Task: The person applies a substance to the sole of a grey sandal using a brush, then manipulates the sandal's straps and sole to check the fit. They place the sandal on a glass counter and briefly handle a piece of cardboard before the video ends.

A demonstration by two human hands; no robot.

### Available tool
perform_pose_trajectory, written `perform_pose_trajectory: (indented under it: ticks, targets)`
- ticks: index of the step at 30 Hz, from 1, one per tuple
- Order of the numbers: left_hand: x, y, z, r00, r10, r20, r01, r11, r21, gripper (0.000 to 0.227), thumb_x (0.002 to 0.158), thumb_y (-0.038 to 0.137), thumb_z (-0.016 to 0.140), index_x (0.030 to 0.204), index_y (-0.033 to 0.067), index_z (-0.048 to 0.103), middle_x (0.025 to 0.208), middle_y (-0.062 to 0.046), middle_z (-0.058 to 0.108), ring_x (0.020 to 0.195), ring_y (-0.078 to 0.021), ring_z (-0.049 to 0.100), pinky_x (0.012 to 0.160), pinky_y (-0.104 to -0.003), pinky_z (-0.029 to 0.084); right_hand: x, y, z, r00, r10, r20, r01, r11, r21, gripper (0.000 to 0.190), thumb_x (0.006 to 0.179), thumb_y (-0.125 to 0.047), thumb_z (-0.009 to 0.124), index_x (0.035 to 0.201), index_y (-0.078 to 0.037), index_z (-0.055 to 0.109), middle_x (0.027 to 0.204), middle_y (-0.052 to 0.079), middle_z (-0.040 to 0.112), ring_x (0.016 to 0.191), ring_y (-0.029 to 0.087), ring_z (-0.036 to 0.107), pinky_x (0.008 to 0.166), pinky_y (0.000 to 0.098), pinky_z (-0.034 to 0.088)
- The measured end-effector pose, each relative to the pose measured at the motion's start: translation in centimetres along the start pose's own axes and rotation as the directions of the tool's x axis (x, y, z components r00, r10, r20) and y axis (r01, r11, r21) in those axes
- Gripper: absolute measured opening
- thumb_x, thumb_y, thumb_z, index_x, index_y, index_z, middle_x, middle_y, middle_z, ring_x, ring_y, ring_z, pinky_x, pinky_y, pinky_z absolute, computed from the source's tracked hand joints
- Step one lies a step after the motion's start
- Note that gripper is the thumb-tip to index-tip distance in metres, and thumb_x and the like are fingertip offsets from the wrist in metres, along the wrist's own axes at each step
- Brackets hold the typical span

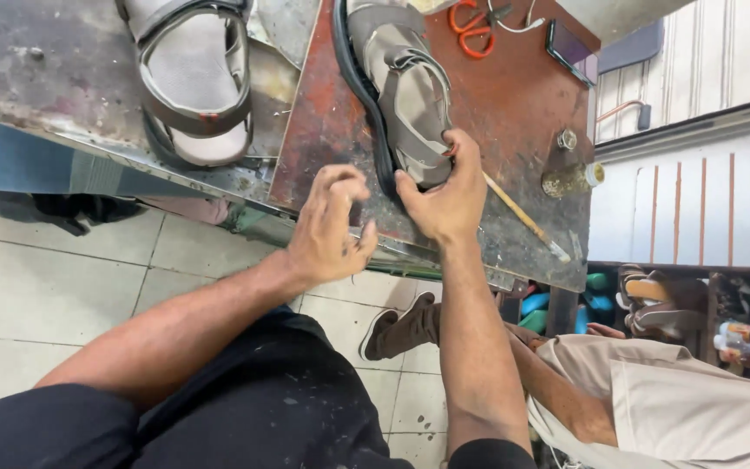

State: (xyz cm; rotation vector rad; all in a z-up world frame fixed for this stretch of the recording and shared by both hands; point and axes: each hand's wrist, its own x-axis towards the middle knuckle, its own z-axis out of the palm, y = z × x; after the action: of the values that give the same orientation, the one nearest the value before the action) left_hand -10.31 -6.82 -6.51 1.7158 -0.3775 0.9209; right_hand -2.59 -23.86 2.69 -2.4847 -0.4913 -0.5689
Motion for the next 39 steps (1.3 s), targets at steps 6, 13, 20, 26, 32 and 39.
perform_pose_trajectory:
  ticks: [6, 13, 20, 26, 32, 39]
  targets:
    - [-4.7, 3.0, -6.5, 0.995, -0.050, 0.090, 0.048, 0.999, 0.019, 0.044, 0.072, -0.003, 0.070, 0.112, 0.0042, 0.053, 0.106, -0.020, 0.057, 0.099, -0.0387, 0.059, 0.087, -0.048, 0.051, -0.6, -0.8, -0.9, 0.994, 0.035, 0.104, -0.036, 0.999, 0.001, 0.092, 0.061, -0.026, 0.095, 0.139, -0.015, 0.047, 0.120, 0.018, 0.062, 0.109, 0.047, 0.067, 0.092, 0.0537, 0.057]
    - [-6.0, 5.8, -10.7, 0.986, -0.150, 0.078, 0.145, 0.988, 0.057, 0.041, 0.077, 0.001, 0.074, 0.115, -0.0002, 0.058, 0.097, -0.019, 0.061, 0.096, -0.0467, 0.066, 0.079, -0.052, 0.056, -0.3, -3.4, 0.1, 0.950, 0.258, 0.175, -0.260, 0.966, -0.011, 0.132, 0.061, -0.032, 0.102, 0.158, -0.007, 0.016, 0.145, 0.041, 0.047, 0.132, 0.059, 0.051, 0.112, 0.0660, 0.042]
    - [-7.0, 6.8, -10.7, 0.915, -0.165, 0.368, 0.181, 0.983, -0.009, 0.043, 0.089, 0.007, 0.073, 0.122, 0.0031, 0.046, 0.108, -0.017, 0.062, 0.101, -0.0343, 0.063, 0.084, -0.043, 0.052, -3.4, -3.5, -1.6, 0.935, 0.347, 0.073, -0.346, 0.938, -0.027, 0.144, 0.061, -0.062, 0.090, 0.157, 0.005, 0.006, 0.158, 0.030, 0.039, 0.146, 0.040, 0.045, 0.122, 0.0465, 0.037]
    - [-12.0, 5.4, -11.4, 0.586, -0.439, 0.681, 0.381, 0.891, 0.246, 0.041, 0.084, 0.021, 0.078, 0.117, 0.0120, 0.055, 0.105, -0.006, 0.067, 0.085, -0.0177, 0.070, 0.048, -0.033, 0.051, -15.1, -2.3, -3.9, 0.966, -0.150, -0.213, 0.143, 0.989, -0.047, 0.019, 0.092, -0.022, 0.070, 0.091, -0.003, 0.066, 0.085, 0.009, 0.067, 0.072, 0.029, 0.066, 0.066, 0.0387, 0.054]
    - [-12.4, 7.8, -8.8, 0.220, -0.653, 0.725, 0.411, 0.736, 0.538, 0.030, 0.085, 0.030, 0.077, 0.109, 0.0193, 0.064, 0.109, 0.001, 0.071, 0.051, -0.0197, 0.069, 0.057, -0.034, 0.059, -22.8, 10.0, -7.1, 0.909, 0.125, -0.398, -0.164, 0.984, -0.065, 0.007, 0.089, -0.007, 0.067, 0.083, -0.008, 0.065, 0.082, 0.007, 0.068, 0.077, 0.024, 0.064, 0.075, 0.0362, 0.050]
    - [-11.7, 10.2, 2.3, 0.529, -0.424, 0.735, 0.256, 0.906, 0.338, 0.023, 0.085, 0.017, 0.076, 0.105, 0.0106, 0.064, 0.097, -0.004, 0.067, 0.087, -0.0243, 0.065, 0.074, -0.038, 0.053, -24.3, 20.2, -10.8, 0.708, 0.565, -0.424, -0.425, 0.820, 0.383, 0.018, 0.091, -0.007, 0.070, 0.102, -0.013, 0.056, 0.103, 0.004, 0.058, 0.094, 0.019, 0.055, 0.081, 0.0350, 0.049]
